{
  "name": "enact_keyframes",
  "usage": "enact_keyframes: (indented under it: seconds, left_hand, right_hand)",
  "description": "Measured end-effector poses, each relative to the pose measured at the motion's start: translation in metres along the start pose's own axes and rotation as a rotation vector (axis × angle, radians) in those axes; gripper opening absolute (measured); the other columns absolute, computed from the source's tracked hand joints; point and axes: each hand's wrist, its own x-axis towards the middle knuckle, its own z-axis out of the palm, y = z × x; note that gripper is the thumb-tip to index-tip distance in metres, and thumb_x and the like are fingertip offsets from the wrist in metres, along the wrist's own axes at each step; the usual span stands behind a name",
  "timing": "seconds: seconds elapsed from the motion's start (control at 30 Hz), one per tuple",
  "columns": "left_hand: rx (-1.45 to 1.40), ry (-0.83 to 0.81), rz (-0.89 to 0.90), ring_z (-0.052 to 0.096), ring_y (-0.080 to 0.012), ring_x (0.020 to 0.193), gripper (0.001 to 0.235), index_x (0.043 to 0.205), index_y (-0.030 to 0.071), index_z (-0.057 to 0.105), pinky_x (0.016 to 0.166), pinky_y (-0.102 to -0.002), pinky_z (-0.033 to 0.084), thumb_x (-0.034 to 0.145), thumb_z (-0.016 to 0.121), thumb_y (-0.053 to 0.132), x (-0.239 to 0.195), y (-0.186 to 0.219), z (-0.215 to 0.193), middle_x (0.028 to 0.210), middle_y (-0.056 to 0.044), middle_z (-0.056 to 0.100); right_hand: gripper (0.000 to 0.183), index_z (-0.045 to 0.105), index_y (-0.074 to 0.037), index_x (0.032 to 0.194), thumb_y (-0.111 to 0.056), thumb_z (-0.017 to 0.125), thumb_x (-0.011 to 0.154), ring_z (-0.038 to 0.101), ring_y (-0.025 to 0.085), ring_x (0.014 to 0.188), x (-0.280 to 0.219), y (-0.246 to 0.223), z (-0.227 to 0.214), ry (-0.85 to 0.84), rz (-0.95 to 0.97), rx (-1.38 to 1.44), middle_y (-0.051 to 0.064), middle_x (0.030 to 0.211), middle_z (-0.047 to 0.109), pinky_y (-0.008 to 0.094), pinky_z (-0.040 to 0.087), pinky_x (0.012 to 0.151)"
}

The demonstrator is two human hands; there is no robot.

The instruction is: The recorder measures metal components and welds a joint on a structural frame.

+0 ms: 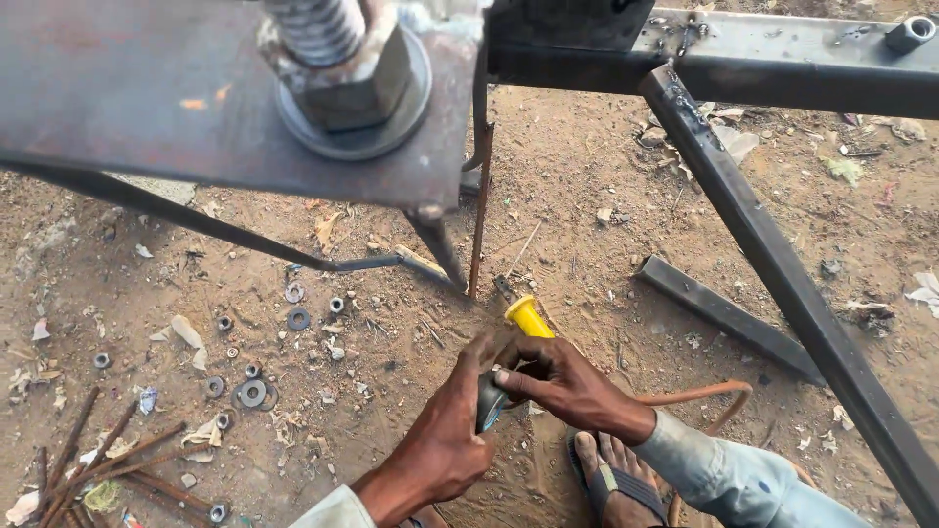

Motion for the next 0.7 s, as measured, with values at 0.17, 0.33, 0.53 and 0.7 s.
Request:
enact_keyframes:
  seconds: [0.17, 0.33, 0.53, 0.7]
  left_hand:
    - [0.096, -0.149, -0.192, 0.047, -0.0355, 0.14, 0.095, 0.162, 0.014, 0.012, 0.114, -0.046, 0.044, 0.085, 0.069, 0.008, 0.006, -0.007, -0.005, 0.152, -0.02, 0.04]
    - [0.2, -0.167, -0.097, 0.054, -0.0291, 0.128, 0.084, 0.161, 0.014, 0.027, 0.109, -0.046, 0.047, 0.093, 0.068, 0.039, 0.003, 0.007, -0.017, 0.132, -0.016, 0.052]
    - [0.62, -0.087, -0.08, 0.057, -0.029, 0.114, 0.071, 0.139, 0.006, 0.048, 0.1, -0.046, 0.047, 0.09, 0.072, 0.051, 0.007, 0.014, -0.025, 0.119, -0.015, 0.057]
    - [0.489, -0.111, -0.329, 0.067, -0.0245, 0.095, 0.066, 0.144, 0.022, 0.049, 0.086, -0.042, 0.055, 0.084, 0.07, 0.039, -0.013, 0.024, -0.059, 0.105, -0.008, 0.063]
  right_hand:
    - [0.032, 0.069, -0.006, 0.104, -0.036, 0.073, 0.093, 0.056, 0.014, 0.069, 0.003, -0.009, -0.008, -0.035, 0.097, -0.146, 0.004, 0.082, 0.064, 0.032, 0.048, 0.06]
    - [0.034, 0.069, -0.01, 0.1, -0.042, 0.073, 0.088, 0.066, 0.013, 0.077, 0.009, 0.003, -0.032, -0.132, 0.041, -0.006, 0.002, 0.088, 0.07, 0.031, 0.06, 0.07]
    - [0.023, 0.066, -0.01, 0.097, -0.033, 0.069, 0.093, 0.066, 0.013, 0.076, 0.013, -0.022, -0.063, -0.2, -0.026, -0.04, 0.002, 0.086, 0.067, 0.032, 0.062, 0.072]
    - [0.018, 0.06, -0.006, 0.099, -0.014, 0.074, 0.092, 0.06, 0.017, 0.078, 0.008, -0.034, -0.126, 0.031, -0.247, 0.321, 0.006, 0.088, 0.059, 0.032, 0.057, 0.071]
